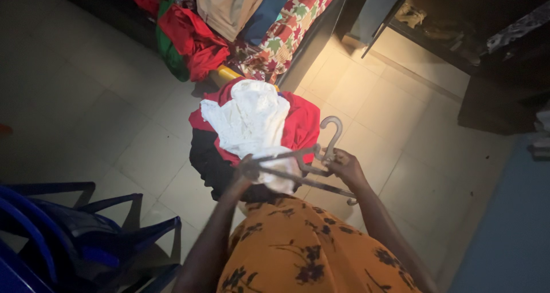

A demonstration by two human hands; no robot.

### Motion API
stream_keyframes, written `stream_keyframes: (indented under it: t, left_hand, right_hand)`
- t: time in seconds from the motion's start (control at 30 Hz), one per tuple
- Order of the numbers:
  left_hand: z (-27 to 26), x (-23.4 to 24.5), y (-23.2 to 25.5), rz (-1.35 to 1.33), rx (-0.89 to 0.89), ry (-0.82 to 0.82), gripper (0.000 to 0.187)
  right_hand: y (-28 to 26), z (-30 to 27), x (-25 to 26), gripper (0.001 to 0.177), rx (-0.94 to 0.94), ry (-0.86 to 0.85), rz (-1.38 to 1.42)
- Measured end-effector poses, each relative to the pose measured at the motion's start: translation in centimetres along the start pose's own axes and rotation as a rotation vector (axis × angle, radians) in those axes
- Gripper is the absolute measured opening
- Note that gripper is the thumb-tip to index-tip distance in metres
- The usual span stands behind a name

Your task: The person picks up a white cardigan from a pile of clothes, places it on a hanger, and buttons it up. The person then lifts the hanger with the cardigan and moves it towards a wardrobe.

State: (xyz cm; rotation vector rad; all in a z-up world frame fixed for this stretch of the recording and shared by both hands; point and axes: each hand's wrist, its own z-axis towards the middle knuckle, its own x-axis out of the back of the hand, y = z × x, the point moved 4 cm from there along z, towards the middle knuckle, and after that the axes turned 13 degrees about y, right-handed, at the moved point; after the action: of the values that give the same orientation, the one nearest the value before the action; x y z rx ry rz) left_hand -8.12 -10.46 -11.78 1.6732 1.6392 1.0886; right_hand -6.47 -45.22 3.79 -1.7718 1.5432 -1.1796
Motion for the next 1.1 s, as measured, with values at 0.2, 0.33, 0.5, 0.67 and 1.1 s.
stream_keyframes:
  t: [0.2,0.33,0.5,0.67,1.1]
  left_hand:
    - [0.1,10.9,-6.5,0.372,0.290,-0.033,0.045]
    - [-0.4,10.9,-4.0,0.723,0.289,-0.064,0.050]
    - [1.7,3.9,5.8,1.023,-0.144,0.353,0.057]
    - [4.1,-4.4,12.8,0.997,-0.718,0.421,0.073]
    - [16.0,-1.3,5.0,0.461,-0.284,0.093,0.030]
  right_hand:
    - [0.5,1.7,0.3,0.028,-0.037,0.226,0.052]
    - [0.0,2.0,0.9,0.027,-0.055,0.289,0.089]
    - [-0.2,0.5,1.6,0.032,-0.096,0.345,0.197]
    - [1.4,-1.1,2.7,0.036,-0.175,0.459,0.206]
    - [9.7,-4.1,4.5,0.032,-0.241,0.591,0.284]
